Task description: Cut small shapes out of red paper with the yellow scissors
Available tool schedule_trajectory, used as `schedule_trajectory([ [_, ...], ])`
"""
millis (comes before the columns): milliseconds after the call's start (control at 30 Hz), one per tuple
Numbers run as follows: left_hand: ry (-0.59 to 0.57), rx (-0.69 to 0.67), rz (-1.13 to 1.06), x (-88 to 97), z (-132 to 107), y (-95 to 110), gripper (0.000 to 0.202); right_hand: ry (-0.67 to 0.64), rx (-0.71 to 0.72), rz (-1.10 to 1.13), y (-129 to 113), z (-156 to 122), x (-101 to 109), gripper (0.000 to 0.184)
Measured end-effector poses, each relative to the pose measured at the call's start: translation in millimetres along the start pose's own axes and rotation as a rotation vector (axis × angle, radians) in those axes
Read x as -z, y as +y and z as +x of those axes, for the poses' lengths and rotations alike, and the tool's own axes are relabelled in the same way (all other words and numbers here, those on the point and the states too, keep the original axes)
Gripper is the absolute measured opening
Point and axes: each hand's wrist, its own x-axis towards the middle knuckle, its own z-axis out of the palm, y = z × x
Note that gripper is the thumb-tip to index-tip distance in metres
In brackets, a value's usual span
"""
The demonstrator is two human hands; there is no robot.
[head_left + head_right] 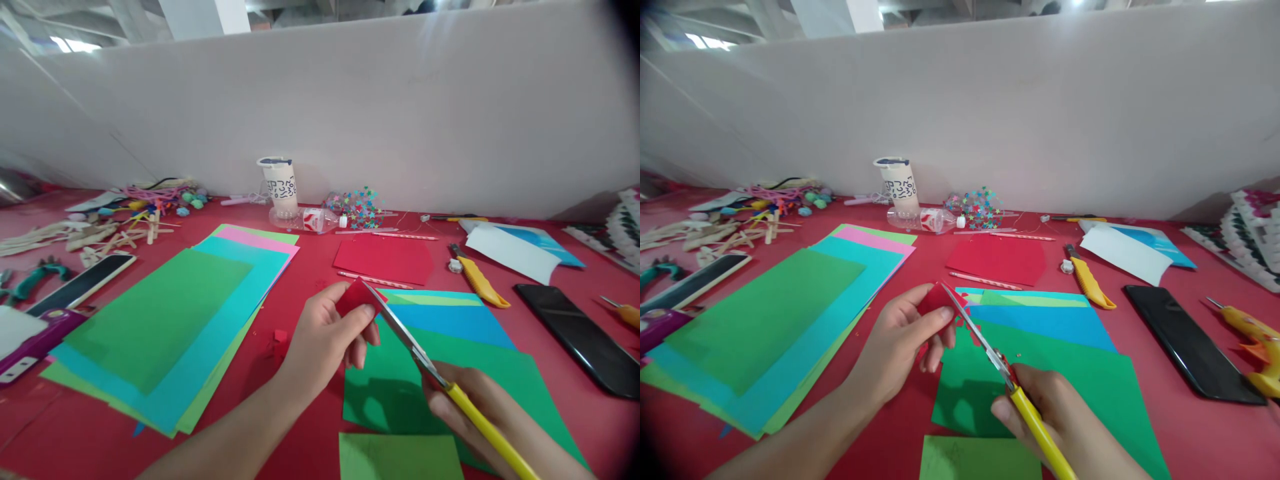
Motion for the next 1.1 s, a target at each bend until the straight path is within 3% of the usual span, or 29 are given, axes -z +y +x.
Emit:
schedule_trajectory([
  [233, 0.096, -0.169, 0.236, 1.7, 2, 5, 0.026, 0.012, 0.03, 0.13, -5, -1, 6, 0.063],
  [567, 0.032, -0.082, 0.106, -2.8, 0, 3, 0.023, -0.192, -0.095, 0.459, -24, -5, 10, 0.059],
  [1100, 0.001, -0.046, 0.04, 0.6, 0, 0, 0.021, -0.235, -0.101, 0.478, -21, -6, 13, 0.058],
])
